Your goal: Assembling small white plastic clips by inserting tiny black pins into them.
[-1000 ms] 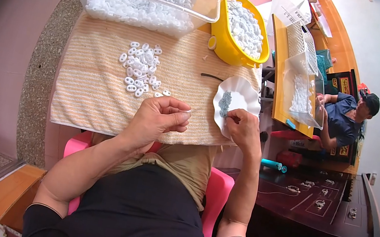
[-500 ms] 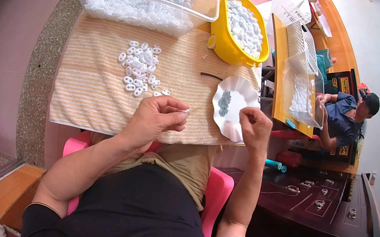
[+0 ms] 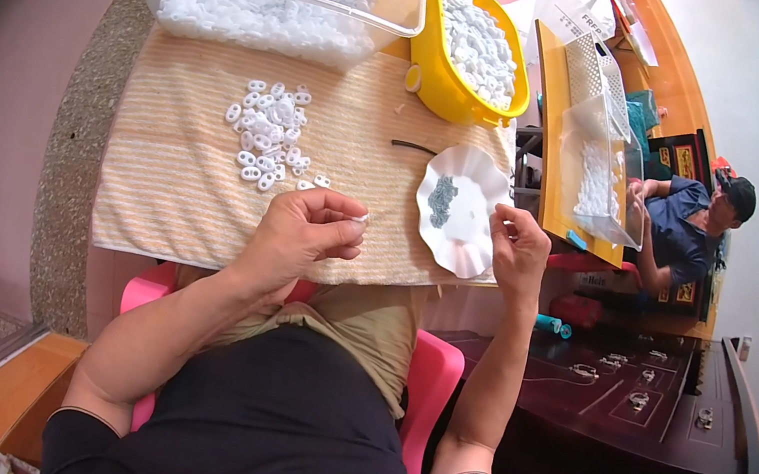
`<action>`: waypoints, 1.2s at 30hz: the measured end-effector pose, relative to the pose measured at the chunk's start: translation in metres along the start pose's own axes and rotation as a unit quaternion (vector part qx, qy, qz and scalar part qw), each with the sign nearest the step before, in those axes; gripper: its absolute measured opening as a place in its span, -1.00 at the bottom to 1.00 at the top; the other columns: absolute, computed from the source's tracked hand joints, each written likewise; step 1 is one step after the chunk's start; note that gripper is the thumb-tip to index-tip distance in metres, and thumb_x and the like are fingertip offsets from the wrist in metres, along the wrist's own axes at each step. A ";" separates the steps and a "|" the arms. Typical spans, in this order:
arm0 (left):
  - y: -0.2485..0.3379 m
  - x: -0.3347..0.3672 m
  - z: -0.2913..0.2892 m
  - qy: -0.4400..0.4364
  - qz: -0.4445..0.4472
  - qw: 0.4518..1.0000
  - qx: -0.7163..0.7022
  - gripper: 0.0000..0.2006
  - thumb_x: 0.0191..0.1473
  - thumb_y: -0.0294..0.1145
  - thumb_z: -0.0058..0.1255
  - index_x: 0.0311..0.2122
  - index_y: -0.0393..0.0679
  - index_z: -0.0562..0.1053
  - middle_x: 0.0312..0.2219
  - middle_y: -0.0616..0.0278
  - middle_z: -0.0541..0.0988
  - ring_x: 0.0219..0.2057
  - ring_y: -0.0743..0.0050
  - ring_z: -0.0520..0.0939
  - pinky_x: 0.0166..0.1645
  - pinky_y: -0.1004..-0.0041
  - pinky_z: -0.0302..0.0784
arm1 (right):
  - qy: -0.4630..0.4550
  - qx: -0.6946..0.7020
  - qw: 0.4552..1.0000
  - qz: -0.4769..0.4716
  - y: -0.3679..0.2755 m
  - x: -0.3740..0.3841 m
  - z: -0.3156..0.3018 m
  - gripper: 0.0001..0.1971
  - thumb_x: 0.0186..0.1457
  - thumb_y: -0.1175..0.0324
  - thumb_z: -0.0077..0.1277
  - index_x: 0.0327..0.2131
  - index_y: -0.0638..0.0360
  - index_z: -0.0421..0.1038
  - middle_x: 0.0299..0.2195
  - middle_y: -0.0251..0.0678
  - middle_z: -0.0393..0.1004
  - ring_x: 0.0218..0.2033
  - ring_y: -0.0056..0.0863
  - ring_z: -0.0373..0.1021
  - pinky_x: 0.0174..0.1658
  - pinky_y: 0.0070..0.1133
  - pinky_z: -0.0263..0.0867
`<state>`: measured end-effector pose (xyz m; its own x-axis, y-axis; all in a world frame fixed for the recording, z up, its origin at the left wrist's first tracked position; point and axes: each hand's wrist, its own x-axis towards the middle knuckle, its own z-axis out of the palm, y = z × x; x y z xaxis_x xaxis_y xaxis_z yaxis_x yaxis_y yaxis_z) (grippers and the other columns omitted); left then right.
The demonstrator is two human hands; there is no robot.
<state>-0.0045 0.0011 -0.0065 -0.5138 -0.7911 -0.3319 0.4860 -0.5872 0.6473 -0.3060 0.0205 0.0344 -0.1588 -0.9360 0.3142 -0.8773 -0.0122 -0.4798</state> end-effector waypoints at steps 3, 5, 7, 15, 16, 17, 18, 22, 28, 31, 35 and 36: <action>0.000 0.000 0.001 0.000 -0.004 1.000 -0.005 -0.87 0.04 -0.55 0.08 -0.26 -0.24 0.47 -0.44 0.27 0.56 -0.44 0.62 0.56 -0.29 0.57 0.57 | -0.016 0.010 1.000 0.020 0.005 -0.002 0.003 -0.84 -0.01 0.56 0.08 -0.28 0.32 0.48 -0.47 -0.28 0.54 -0.53 -0.65 0.39 -0.41 -0.67 0.33; -0.001 0.001 0.000 -0.001 -0.003 1.000 -0.006 -0.87 0.04 -0.55 0.08 -0.26 -0.24 0.47 -0.45 0.27 0.56 -0.44 0.62 0.56 -0.29 0.57 0.57 | -0.022 0.011 0.999 0.028 0.004 -0.002 0.005 -0.83 -0.03 0.54 0.09 -0.30 0.30 0.49 -0.44 -0.22 0.55 -0.50 -0.52 0.44 -0.38 -0.62 0.35; -0.001 0.001 -0.001 -0.001 -0.002 1.000 -0.007 -0.87 0.04 -0.55 0.08 -0.26 -0.24 0.47 -0.45 0.27 0.55 -0.44 0.62 0.56 -0.29 0.57 0.57 | -0.029 0.011 0.999 0.036 0.004 -0.001 0.007 -0.83 -0.06 0.52 0.10 -0.31 0.28 0.50 -0.42 -0.17 0.55 -0.46 -0.40 0.50 -0.35 -0.57 0.38; -0.001 0.001 -0.001 -0.008 -0.002 1.000 0.001 -0.85 0.03 -0.55 0.09 -0.24 -0.26 0.48 -0.42 0.27 0.55 -0.43 0.62 0.56 -0.28 0.56 0.57 | -0.081 -0.090 0.992 0.030 0.010 0.011 0.008 -0.81 -0.07 0.44 0.06 -0.32 0.21 0.52 -0.41 -0.13 0.54 -0.40 -0.23 0.50 -0.26 -0.44 0.39; -0.002 0.001 -0.001 -0.008 -0.002 1.000 0.001 -0.85 0.03 -0.55 0.09 -0.24 -0.26 0.48 -0.42 0.27 0.55 -0.43 0.62 0.56 -0.28 0.56 0.57 | -0.081 -0.090 0.992 0.030 0.011 0.013 0.009 -0.81 -0.07 0.44 0.06 -0.32 0.21 0.52 -0.41 -0.13 0.54 -0.40 -0.23 0.50 -0.26 -0.44 0.39; -0.002 0.001 -0.001 -0.010 -0.001 1.000 0.005 -0.85 0.03 -0.55 0.09 -0.24 -0.26 0.48 -0.42 0.27 0.56 -0.43 0.62 0.56 -0.28 0.57 0.57 | -0.090 -0.118 0.989 0.028 0.011 0.014 0.010 -0.82 -0.07 0.44 0.04 -0.33 0.20 0.52 -0.42 -0.12 0.53 -0.38 -0.21 0.49 -0.25 -0.41 0.39; -0.002 0.001 0.000 -0.011 0.000 1.000 0.008 -0.84 0.03 -0.55 0.10 -0.23 -0.26 0.48 -0.41 0.28 0.56 -0.43 0.63 0.56 -0.27 0.57 0.57 | -0.099 -0.145 0.984 0.025 0.011 0.015 0.012 -0.83 -0.08 0.44 0.02 -0.34 0.19 0.52 -0.43 -0.11 0.53 -0.37 -0.18 0.49 -0.24 -0.39 0.38; 0.001 -0.001 0.003 -0.007 0.004 1.000 0.012 -0.84 0.04 -0.53 0.09 -0.23 -0.27 0.48 -0.41 0.27 0.56 -0.42 0.63 0.56 -0.26 0.57 0.57 | -0.126 -0.140 0.982 0.026 0.005 0.019 0.012 -0.83 -0.09 0.45 0.00 -0.36 0.18 0.53 -0.46 -0.09 0.52 -0.37 -0.15 0.48 -0.24 -0.38 0.38; 0.002 -0.001 0.002 -0.004 -0.014 1.000 0.007 -0.86 0.07 -0.47 0.09 -0.25 -0.28 0.48 -0.44 0.27 0.55 -0.43 0.64 0.56 -0.27 0.58 0.57 | -0.153 -0.130 0.978 0.054 0.003 0.024 0.013 -0.84 -0.11 0.46 0.00 -0.40 0.22 0.52 -0.48 -0.08 0.51 -0.37 -0.15 0.48 -0.25 -0.38 0.39; 0.000 0.000 0.002 -0.013 -0.013 1.000 0.005 -0.86 0.07 -0.46 0.09 -0.26 -0.28 0.49 -0.45 0.28 0.55 -0.44 0.64 0.56 -0.27 0.58 0.57 | -0.152 -0.148 0.977 0.035 0.007 0.025 0.012 -0.85 -0.12 0.44 0.04 -0.43 0.30 0.51 -0.51 -0.08 0.52 -0.44 -0.23 0.51 -0.30 -0.47 0.40; -0.001 0.000 0.000 -0.010 -0.016 1.000 0.006 -0.87 0.07 -0.47 0.09 -0.28 -0.27 0.49 -0.45 0.28 0.55 -0.43 0.64 0.56 -0.26 0.58 0.57 | -0.178 -0.166 0.970 0.014 0.006 0.029 0.011 -0.85 -0.15 0.44 0.04 -0.46 0.31 0.52 -0.52 -0.07 0.52 -0.45 -0.22 0.51 -0.28 -0.46 0.41; -0.001 0.000 0.000 -0.011 -0.016 1.000 0.004 -0.88 0.07 -0.47 0.09 -0.28 -0.27 0.49 -0.45 0.28 0.55 -0.43 0.64 0.56 -0.26 0.58 0.57 | -0.183 -0.171 0.968 0.017 0.005 0.030 0.011 -0.84 -0.16 0.44 0.04 -0.47 0.31 0.52 -0.53 -0.07 0.52 -0.45 -0.22 0.51 -0.28 -0.46 0.41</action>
<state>-0.0049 0.0017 -0.0073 -0.5448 -0.7681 -0.3365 0.4641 -0.6104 0.6419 -0.3108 -0.0113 0.0326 -0.0750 -0.9964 -0.0384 -0.9830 0.0803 -0.1650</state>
